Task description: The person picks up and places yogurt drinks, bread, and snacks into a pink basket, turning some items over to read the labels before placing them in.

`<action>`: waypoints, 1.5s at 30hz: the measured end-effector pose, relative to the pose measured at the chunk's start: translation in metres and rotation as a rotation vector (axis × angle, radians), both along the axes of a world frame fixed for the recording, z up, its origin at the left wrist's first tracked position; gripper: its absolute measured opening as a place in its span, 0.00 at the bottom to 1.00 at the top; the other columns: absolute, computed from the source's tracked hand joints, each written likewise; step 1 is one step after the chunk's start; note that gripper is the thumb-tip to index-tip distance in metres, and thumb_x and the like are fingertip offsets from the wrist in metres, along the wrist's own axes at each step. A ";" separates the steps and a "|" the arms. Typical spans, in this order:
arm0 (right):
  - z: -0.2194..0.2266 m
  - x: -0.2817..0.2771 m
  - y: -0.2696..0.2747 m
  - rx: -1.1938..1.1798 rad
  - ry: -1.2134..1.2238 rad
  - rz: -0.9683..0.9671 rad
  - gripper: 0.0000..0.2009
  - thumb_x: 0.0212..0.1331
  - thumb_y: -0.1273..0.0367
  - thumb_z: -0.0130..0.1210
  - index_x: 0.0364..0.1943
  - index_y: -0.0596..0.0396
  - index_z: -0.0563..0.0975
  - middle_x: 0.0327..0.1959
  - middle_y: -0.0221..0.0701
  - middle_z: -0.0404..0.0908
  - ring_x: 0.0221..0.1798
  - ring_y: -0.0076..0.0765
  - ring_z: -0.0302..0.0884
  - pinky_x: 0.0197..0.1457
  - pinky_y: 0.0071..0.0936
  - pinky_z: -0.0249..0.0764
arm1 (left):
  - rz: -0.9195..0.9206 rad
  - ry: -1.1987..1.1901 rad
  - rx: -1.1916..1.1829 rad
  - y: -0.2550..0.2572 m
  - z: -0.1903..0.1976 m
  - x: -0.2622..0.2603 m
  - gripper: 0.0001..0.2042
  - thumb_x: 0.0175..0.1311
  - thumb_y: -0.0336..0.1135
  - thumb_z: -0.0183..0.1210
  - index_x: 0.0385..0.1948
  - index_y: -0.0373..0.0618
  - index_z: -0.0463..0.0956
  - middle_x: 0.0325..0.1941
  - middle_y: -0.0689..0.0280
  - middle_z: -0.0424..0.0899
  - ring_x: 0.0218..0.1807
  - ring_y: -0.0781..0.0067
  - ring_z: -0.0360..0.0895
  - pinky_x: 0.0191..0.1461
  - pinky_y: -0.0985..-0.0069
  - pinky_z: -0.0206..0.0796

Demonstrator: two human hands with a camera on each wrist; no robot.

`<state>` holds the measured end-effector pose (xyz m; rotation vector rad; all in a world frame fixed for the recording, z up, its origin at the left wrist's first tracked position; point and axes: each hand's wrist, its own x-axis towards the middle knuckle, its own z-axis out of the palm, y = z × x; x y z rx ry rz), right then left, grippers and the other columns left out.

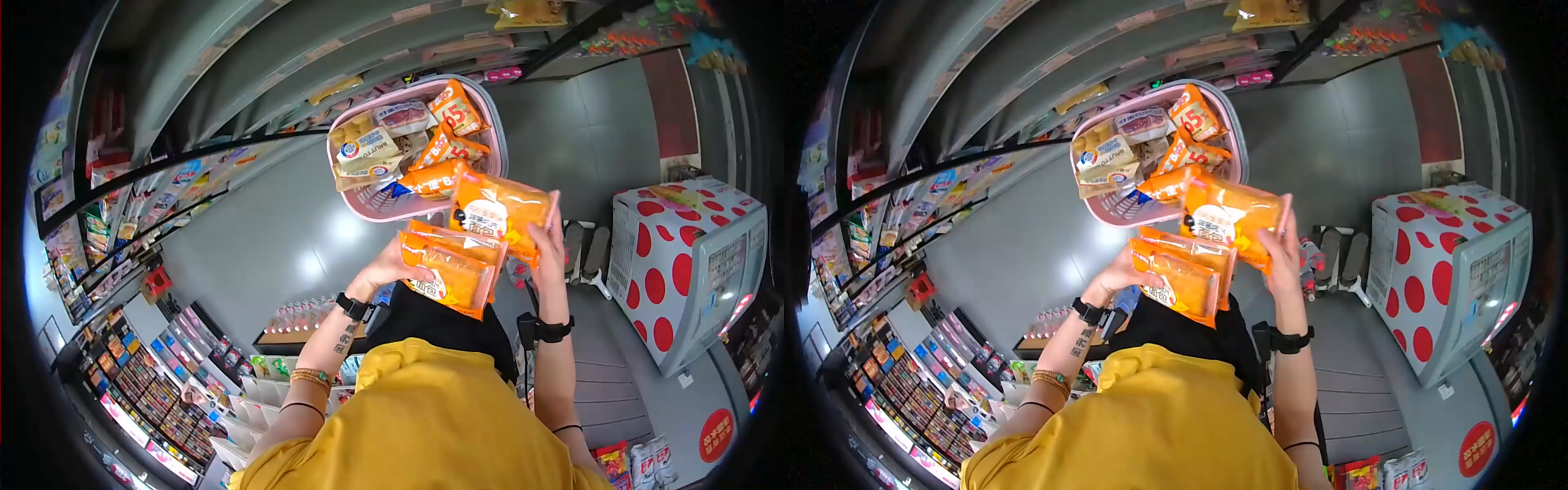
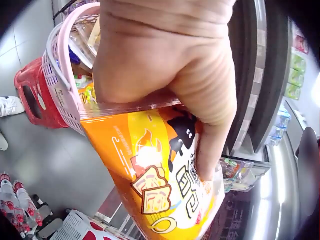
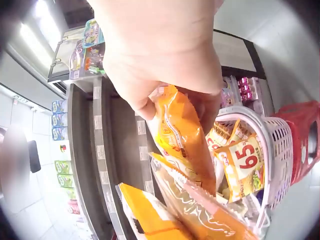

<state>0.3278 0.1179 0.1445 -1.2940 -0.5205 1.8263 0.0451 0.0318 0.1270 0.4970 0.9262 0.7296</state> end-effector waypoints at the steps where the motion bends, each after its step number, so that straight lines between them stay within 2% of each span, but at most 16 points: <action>1: 0.000 0.004 0.001 0.024 -0.015 0.030 0.34 0.62 0.77 0.50 0.72 0.55 0.51 0.67 0.34 0.63 0.69 0.31 0.61 0.71 0.30 0.58 | 0.008 -0.021 0.006 -0.003 -0.002 -0.001 0.40 0.42 0.27 0.76 0.62 0.39 0.65 0.58 0.64 0.76 0.59 0.73 0.72 0.64 0.71 0.65; 8: -0.011 -0.006 -0.010 0.072 -0.020 0.340 0.34 0.61 0.77 0.49 0.71 0.61 0.51 0.71 0.34 0.58 0.73 0.28 0.52 0.74 0.28 0.49 | 0.257 -0.066 -0.043 -0.008 0.017 0.005 0.37 0.46 0.25 0.73 0.62 0.38 0.64 0.58 0.63 0.76 0.59 0.73 0.73 0.63 0.70 0.66; 11: -0.021 -0.026 -0.016 -0.050 0.081 0.386 0.33 0.68 0.61 0.46 0.72 0.60 0.50 0.71 0.35 0.56 0.74 0.29 0.50 0.75 0.30 0.46 | 0.396 -0.010 -0.036 -0.012 0.013 0.013 0.36 0.48 0.25 0.72 0.62 0.38 0.63 0.59 0.63 0.75 0.59 0.73 0.73 0.63 0.71 0.67; 13: -0.028 -0.041 -0.018 -0.079 0.173 0.425 0.37 0.67 0.51 0.46 0.72 0.60 0.50 0.72 0.35 0.55 0.75 0.30 0.49 0.75 0.31 0.46 | 0.441 0.011 -0.035 -0.020 -0.003 0.011 0.39 0.48 0.22 0.72 0.64 0.40 0.58 0.62 0.62 0.72 0.60 0.72 0.72 0.63 0.71 0.67; 18: -0.039 -0.081 -0.015 0.040 0.146 0.621 0.50 0.56 0.38 0.54 0.72 0.58 0.48 0.73 0.35 0.53 0.76 0.33 0.46 0.76 0.32 0.45 | 0.523 0.086 -0.104 -0.040 -0.015 -0.015 0.25 0.54 0.27 0.69 0.54 0.35 0.69 0.50 0.62 0.81 0.51 0.73 0.79 0.57 0.72 0.72; 21: -0.053 -0.106 -0.017 0.068 0.193 0.683 0.50 0.57 0.41 0.56 0.73 0.55 0.44 0.73 0.36 0.52 0.76 0.33 0.44 0.76 0.32 0.45 | 0.589 0.202 -0.220 -0.048 -0.018 -0.036 0.25 0.54 0.29 0.70 0.53 0.36 0.70 0.49 0.61 0.82 0.49 0.74 0.80 0.54 0.72 0.74; 22: -0.062 -0.115 -0.020 0.035 0.306 0.649 0.45 0.62 0.50 0.57 0.73 0.53 0.43 0.72 0.35 0.55 0.74 0.32 0.50 0.73 0.32 0.53 | 0.600 0.258 -0.225 -0.048 -0.020 -0.043 0.24 0.56 0.31 0.69 0.53 0.35 0.70 0.48 0.60 0.82 0.48 0.73 0.81 0.52 0.73 0.75; 25: -0.063 -0.142 -0.026 -0.236 0.228 0.679 0.39 0.65 0.61 0.56 0.73 0.53 0.45 0.69 0.33 0.59 0.70 0.30 0.58 0.68 0.30 0.63 | 0.600 0.218 -0.300 -0.042 -0.022 -0.069 0.23 0.60 0.33 0.67 0.54 0.34 0.69 0.50 0.59 0.81 0.48 0.71 0.81 0.52 0.73 0.75; 26: -0.066 -0.151 -0.030 -0.292 0.223 0.605 0.33 0.66 0.65 0.54 0.71 0.54 0.52 0.66 0.34 0.64 0.66 0.33 0.67 0.63 0.33 0.71 | 0.576 0.258 -0.293 -0.040 -0.025 -0.075 0.24 0.61 0.36 0.66 0.54 0.34 0.68 0.50 0.59 0.81 0.47 0.71 0.82 0.50 0.74 0.76; 29: -0.092 -0.161 -0.039 -0.506 0.187 0.558 0.26 0.66 0.64 0.54 0.65 0.54 0.62 0.59 0.34 0.72 0.61 0.34 0.73 0.60 0.34 0.73 | 0.537 0.294 -0.334 -0.036 -0.035 -0.091 0.23 0.62 0.37 0.65 0.54 0.34 0.69 0.49 0.59 0.82 0.47 0.72 0.82 0.50 0.75 0.76; 30: -0.093 -0.164 -0.038 -0.533 0.224 0.553 0.23 0.66 0.65 0.54 0.63 0.55 0.64 0.56 0.33 0.74 0.59 0.32 0.74 0.59 0.33 0.74 | 0.515 0.320 -0.307 -0.036 -0.038 -0.094 0.28 0.63 0.39 0.64 0.58 0.32 0.63 0.48 0.59 0.81 0.46 0.72 0.81 0.50 0.76 0.76; 33: -0.097 -0.173 -0.032 -0.580 0.286 0.547 0.19 0.66 0.65 0.53 0.58 0.57 0.69 0.52 0.33 0.77 0.55 0.32 0.77 0.57 0.32 0.75 | 0.684 0.455 -0.495 -0.037 -0.052 -0.095 0.33 0.65 0.41 0.62 0.63 0.32 0.54 0.50 0.58 0.79 0.46 0.71 0.81 0.48 0.77 0.75; 34: -0.100 -0.176 -0.031 -0.572 0.277 0.553 0.19 0.66 0.64 0.53 0.58 0.56 0.69 0.52 0.35 0.78 0.55 0.34 0.77 0.57 0.33 0.76 | 0.679 0.405 -0.460 -0.038 -0.049 -0.098 0.36 0.66 0.42 0.60 0.67 0.37 0.45 0.51 0.58 0.77 0.46 0.69 0.80 0.49 0.76 0.74; 40: -0.103 -0.188 -0.024 -0.698 0.371 0.475 0.19 0.67 0.63 0.51 0.59 0.57 0.68 0.55 0.38 0.77 0.56 0.39 0.77 0.58 0.40 0.76 | 0.675 0.726 -0.083 -0.060 -0.075 -0.106 0.28 0.66 0.41 0.59 0.64 0.44 0.60 0.57 0.55 0.73 0.55 0.68 0.76 0.55 0.75 0.69; 43: -0.100 -0.194 -0.023 -0.744 0.374 0.465 0.18 0.69 0.64 0.49 0.57 0.58 0.69 0.53 0.39 0.78 0.54 0.40 0.79 0.55 0.42 0.78 | 0.654 0.416 -0.286 -0.058 -0.062 -0.113 0.27 0.58 0.40 0.67 0.58 0.43 0.69 0.61 0.52 0.64 0.62 0.62 0.68 0.62 0.71 0.66; 45: -0.094 -0.198 -0.023 -0.753 0.343 0.470 0.17 0.69 0.64 0.48 0.57 0.59 0.69 0.52 0.39 0.78 0.53 0.40 0.79 0.53 0.42 0.79 | 0.529 0.614 -0.103 -0.063 -0.065 -0.111 0.35 0.49 0.40 0.73 0.59 0.40 0.67 0.59 0.52 0.65 0.62 0.60 0.68 0.64 0.70 0.66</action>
